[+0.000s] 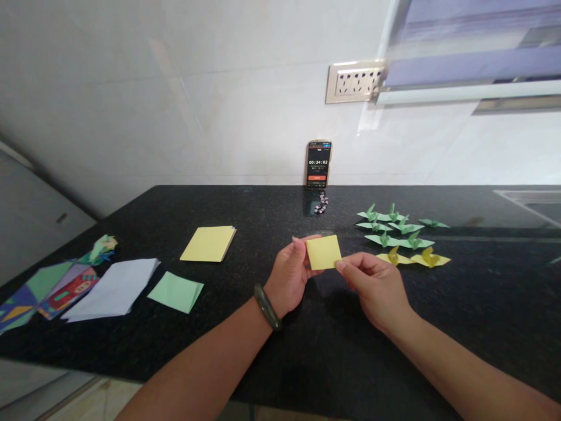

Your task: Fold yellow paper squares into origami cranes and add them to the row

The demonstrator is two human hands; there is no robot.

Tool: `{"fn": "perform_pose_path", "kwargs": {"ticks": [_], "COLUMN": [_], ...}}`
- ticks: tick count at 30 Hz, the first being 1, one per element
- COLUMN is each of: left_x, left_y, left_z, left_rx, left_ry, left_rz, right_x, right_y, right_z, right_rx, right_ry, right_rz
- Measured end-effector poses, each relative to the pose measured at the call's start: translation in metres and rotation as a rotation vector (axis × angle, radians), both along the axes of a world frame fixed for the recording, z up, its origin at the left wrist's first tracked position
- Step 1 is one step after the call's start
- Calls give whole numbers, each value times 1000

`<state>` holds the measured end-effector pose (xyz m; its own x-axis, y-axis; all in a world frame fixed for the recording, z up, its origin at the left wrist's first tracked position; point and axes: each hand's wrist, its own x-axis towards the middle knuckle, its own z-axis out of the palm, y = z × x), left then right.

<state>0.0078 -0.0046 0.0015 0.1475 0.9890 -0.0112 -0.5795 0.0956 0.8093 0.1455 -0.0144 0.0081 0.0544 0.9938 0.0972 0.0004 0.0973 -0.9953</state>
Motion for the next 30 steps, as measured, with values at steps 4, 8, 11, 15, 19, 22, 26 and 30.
{"fn": "perform_pose_path", "kwargs": {"ticks": [4, 8, 11, 15, 19, 22, 26, 30], "left_x": [0, 2, 1, -3, -3, 0, 3, 4], "left_y": [-1, 1, 3, 6, 3, 1, -1, -3], "left_z": [-2, 1, 3, 4, 4, 3, 3, 5], "left_rx": [0, -48, -59, -123, -22, 11, 22, 48], "left_ry": [69, 71, -12, -18, 297, 452, 506, 532], "left_rz": [42, 116, 102, 157, 89, 169, 225, 193], "right_x": [-1, -2, -2, 0, 2, 1, -1, -2], "right_y": [-1, -2, -1, 3, 8, 8, 7, 6], "right_z": [0, 0, -2, -4, -6, -7, -8, -7], "right_rx": [-35, -45, -53, -52, -58, -71, -77, -85], "right_ry": [-15, -31, -31, 60, 129, 112, 77, -1], "right_rz": [32, 37, 43, 11, -7, -3, 135, 202]}}
